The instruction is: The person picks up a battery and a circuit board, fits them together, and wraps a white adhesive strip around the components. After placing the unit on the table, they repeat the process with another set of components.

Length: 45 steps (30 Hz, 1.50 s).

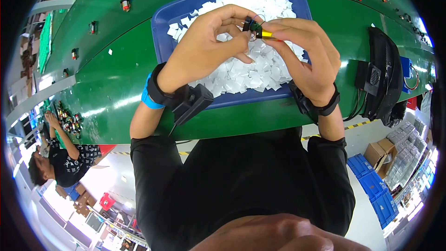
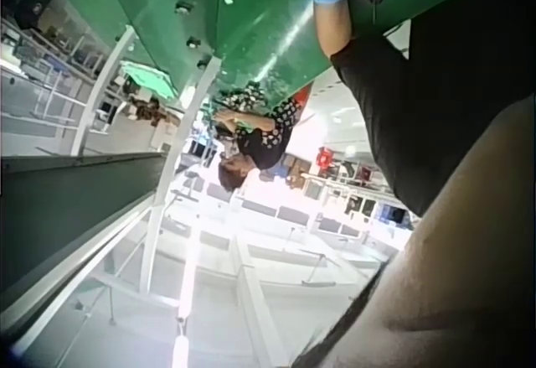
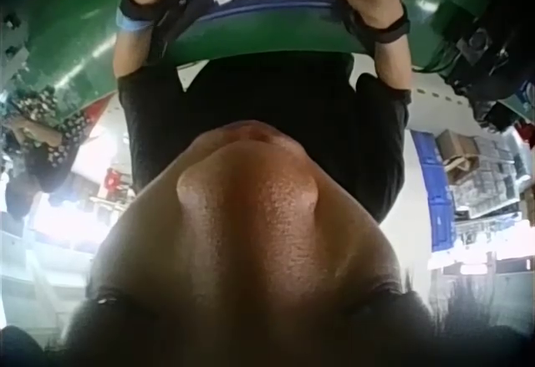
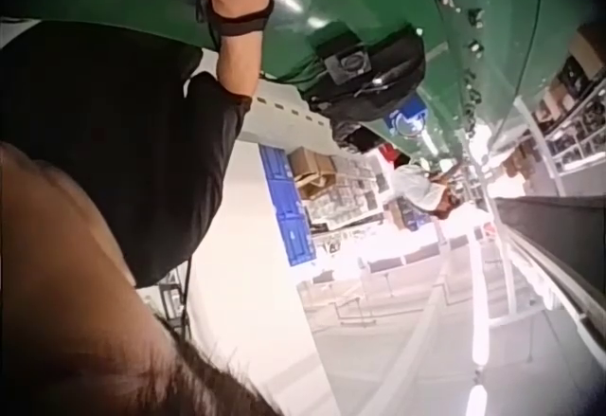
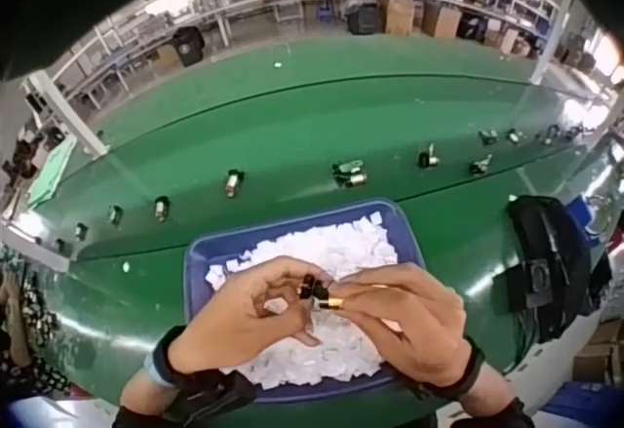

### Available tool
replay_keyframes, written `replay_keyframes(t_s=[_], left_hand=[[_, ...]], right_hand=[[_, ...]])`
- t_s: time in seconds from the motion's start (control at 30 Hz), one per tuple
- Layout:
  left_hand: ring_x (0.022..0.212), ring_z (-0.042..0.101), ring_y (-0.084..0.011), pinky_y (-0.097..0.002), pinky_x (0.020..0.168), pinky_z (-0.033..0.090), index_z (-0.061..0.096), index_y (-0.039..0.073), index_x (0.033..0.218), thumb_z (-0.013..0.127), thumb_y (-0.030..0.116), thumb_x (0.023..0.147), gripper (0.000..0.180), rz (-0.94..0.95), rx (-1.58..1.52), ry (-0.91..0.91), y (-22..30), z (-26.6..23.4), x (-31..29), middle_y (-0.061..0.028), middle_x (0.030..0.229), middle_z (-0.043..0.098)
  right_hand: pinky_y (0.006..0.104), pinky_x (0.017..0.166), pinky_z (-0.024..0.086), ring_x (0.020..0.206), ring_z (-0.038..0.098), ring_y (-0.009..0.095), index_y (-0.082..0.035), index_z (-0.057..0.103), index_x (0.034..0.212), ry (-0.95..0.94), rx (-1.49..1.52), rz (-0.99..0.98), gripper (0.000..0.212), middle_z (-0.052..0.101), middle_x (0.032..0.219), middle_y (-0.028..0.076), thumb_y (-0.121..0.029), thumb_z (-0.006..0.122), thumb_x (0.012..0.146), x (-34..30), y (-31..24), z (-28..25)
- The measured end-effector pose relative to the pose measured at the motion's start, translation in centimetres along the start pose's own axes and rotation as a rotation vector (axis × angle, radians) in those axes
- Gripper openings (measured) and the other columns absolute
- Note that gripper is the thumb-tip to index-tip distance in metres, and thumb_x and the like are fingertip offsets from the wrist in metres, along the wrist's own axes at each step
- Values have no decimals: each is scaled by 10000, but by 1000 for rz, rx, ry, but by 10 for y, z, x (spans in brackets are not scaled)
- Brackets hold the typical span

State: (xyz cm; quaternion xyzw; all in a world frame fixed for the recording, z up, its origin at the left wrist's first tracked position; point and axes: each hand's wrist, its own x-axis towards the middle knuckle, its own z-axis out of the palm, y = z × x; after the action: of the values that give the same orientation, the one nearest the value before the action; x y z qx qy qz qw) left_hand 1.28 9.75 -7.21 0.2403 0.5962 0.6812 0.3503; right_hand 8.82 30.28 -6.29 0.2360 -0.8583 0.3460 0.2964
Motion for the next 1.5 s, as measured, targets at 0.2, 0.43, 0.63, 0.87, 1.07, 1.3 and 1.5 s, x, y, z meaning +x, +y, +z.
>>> replay_keyframes(t_s=[0.2, 0.43, 0.63, 0.87, 1.07, 1.3, 1.5], left_hand=[[934, 682, -161, -313, 769, 634, 589, -45, 1251, 684, 66, 933, 350, 35, 42, 19, 2, 7, -4, -150, 1154, 657], [854, 707, -174, -290, 719, 617, 584, -42, 1260, 688, 78, 953, 345, -52, 82, -10, 4, 5, -3, -137, 1094, 697], [850, 710, -182, -304, 713, 623, 572, -48, 1262, 650, 57, 976, 314, 55, 27, 0, 2, 4, 0, -148, 1098, 697], [923, 729, -233, -341, 761, 648, 527, -62, 1249, 655, 21, 963, 324, 129, -147, 44, -6, 3, 5, -192, 1110, 697], [927, 734, -232, -321, 776, 641, 572, -44, 1241, 692, 26, 936, 335, 220, -55, 93, -15, 8, 7, -182, 1132, 700], [925, 740, -204, -292, 793, 630, 672, 2, 1203, 766, 43, 867, 351, 442, 341, 265, -14, 14, 2, -125, 1117, 727], [925, 740, -205, -293, 780, 629, 699, 24, 1187, 799, 54, 820, 381, 558, 510, 281, -11, 16, 1, -112, 1117, 736]], right_hand=[[309, 767, 597, 932, 725, 252, -13, 683, 981, 3, -37, 35, 319, 743, 988, 142, 83, 832, 716, -1, 2, -4], [297, 740, 578, 891, 713, 246, -10, 685, 971, 7, -35, 31, 348, 727, 989, 140, 56, 866, 682, -1, 0, -4], [272, 702, 556, 860, 702, 220, -15, 693, 965, 59, -105, -21, 328, 711, 947, 123, 36, 873, 695, 4, -1, -9], [246, 636, 538, 737, 685, 142, 22, 695, 968, -18, 268, 462, 237, 689, 870, 92, -21, 842, 786, -6, -6, -4], [217, 580, 501, 650, 653, 102, 45, 691, 961, 0, 373, 595, 151, 674, 818, 67, -67, 762, 889, -5, -11, -2], [204, 521, 441, 572, 585, 79, 44, 688, 949, -53, 565, 729, 157, 640, 774, 50, -112, 673, 964, -5, -10, -5], [194, 439, 375, 507, 516, 56, 47, 680, 924, -122, 641, 860, 201, 626, 759, 54, -139, 639, 990, 1, -12, -12]])
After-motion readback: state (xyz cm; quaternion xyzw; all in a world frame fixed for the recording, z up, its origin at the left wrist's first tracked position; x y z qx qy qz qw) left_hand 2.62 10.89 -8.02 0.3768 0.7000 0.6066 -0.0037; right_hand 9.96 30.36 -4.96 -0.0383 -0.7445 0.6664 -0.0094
